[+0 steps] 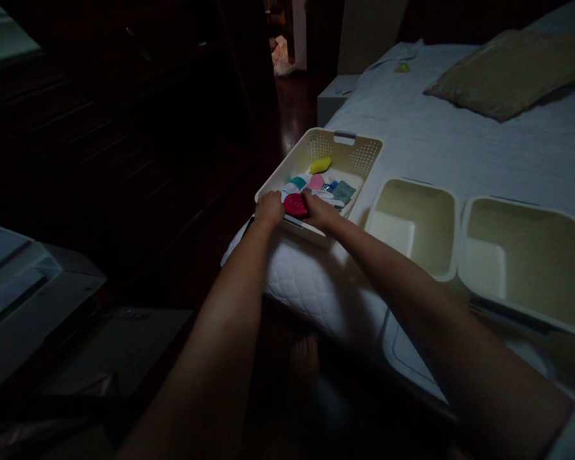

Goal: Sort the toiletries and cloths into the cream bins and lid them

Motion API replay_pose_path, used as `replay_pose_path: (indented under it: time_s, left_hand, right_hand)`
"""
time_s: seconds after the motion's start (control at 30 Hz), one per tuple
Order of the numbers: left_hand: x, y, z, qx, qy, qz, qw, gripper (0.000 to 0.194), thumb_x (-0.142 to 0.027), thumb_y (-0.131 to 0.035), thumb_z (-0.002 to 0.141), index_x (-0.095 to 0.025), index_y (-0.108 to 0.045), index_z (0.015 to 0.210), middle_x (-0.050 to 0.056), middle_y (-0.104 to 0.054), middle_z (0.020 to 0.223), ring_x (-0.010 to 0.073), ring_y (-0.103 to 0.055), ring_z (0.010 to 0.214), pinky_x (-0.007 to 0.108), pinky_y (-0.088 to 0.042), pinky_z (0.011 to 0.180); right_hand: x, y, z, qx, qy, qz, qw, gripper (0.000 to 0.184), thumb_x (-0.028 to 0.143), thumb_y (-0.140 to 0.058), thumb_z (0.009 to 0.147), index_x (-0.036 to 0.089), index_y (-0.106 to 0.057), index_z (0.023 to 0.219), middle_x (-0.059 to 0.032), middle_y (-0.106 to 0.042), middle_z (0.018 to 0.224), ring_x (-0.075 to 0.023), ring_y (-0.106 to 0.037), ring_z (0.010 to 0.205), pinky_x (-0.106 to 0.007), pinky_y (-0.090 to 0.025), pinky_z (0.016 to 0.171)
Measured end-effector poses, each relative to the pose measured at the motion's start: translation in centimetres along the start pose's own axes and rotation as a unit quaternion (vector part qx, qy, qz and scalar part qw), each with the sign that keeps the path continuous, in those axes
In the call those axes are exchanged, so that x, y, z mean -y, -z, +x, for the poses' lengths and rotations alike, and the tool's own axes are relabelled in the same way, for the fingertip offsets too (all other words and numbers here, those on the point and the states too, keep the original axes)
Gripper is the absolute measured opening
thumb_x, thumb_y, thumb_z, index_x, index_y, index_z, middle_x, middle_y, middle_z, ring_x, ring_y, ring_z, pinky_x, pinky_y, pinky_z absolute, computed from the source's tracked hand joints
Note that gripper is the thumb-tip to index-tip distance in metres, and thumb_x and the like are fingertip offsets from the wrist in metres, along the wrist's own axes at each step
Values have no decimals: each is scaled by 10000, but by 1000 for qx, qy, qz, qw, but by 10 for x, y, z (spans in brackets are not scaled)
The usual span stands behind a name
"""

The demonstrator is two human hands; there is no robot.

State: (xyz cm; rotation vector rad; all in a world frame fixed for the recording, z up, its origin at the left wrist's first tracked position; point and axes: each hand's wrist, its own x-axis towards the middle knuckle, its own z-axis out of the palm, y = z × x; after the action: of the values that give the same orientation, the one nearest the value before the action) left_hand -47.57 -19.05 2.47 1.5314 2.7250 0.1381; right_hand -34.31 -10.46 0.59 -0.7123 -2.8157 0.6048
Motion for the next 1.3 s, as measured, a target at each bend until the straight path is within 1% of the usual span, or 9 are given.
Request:
replay_pose_path:
  time_s: [0.23,0.4,0.5,0.6,0.73,0.87,1.0,1.17,1.3]
  left_hand:
    - [-7,13,-6,-7,33,1,999,330,-119,-382,825,-133,-557,1104,152,-583,1144,253,-548,1078,364,-438,885]
    - [-19,29,2,-13,48,-33,998,378,-107,-459,755,-153,-550,1118,151,-584,1166,276,-556,1066,376,-447,853]
    - [-38,37,6,-38,40,-85,995,395,-114,-423,762,-169,-544,1134,134,-591,1167,262,-558,1068,384,-434,885]
    - [-64,46,8,-62,14,-128,990,416,-121,-406,766,-165,-535,1159,123,-595,1164,234,-551,1075,367,-416,925]
    - [-111,62,12,-89,-51,-196,975,379,-135,-421,770,-136,-545,1128,114,-606,1127,210,-548,1061,325,-408,920]
    - [-174,79,6,-114,-98,-327,933,252,-251,-427,830,-123,-568,995,87,-626,995,186,-562,991,299,-410,883]
    - [-233,92,-23,-15,-129,-487,864,301,-421,-430,860,-148,-550,906,56,-610,923,155,-580,927,286,-431,842]
    - [-271,90,-66,119,-126,-621,764,412,-554,-432,833,-167,-529,937,69,-604,966,162,-596,920,311,-461,829]
    - [-295,79,-88,193,-127,-652,722,473,-609,-466,789,-160,-557,909,76,-634,912,182,-610,908,343,-475,853]
  right_hand:
    - [14,14,-8,-86,-33,33,995,625,512,-562,742,147,-377,1214,-169,-508,1135,-275,-539,989,-357,-428,803]
    - [10,43,-8,-179,-42,113,976,680,432,-622,682,160,-353,1244,-140,-490,1176,-281,-493,1070,-418,-407,884]
    - [-6,72,-19,-229,-27,165,959,760,370,-701,597,155,-363,1242,-118,-496,1190,-277,-486,1098,-430,-398,923]
    - [-27,103,-40,-273,-28,210,938,760,342,-706,609,153,-355,1256,-100,-502,1194,-273,-479,1130,-447,-394,933]
    - [-51,148,-81,-340,-51,296,891,718,305,-717,614,148,-382,1229,-71,-532,1156,-231,-512,1098,-433,-410,915]
    - [-66,194,-133,-375,-76,385,840,577,270,-733,614,160,-478,1120,-48,-583,1081,-201,-547,1037,-394,-448,873]
    - [-78,221,-181,-323,-112,482,807,369,267,-688,688,168,-549,1015,-32,-627,942,-176,-597,905,-400,-491,820]
    - [-93,221,-226,-304,-166,513,786,229,266,-627,758,163,-570,954,-37,-643,853,-167,-617,845,-396,-512,817]
    - [-98,212,-253,-253,-190,507,802,199,306,-583,802,168,-579,944,-68,-660,874,-174,-625,838,-379,-528,806]
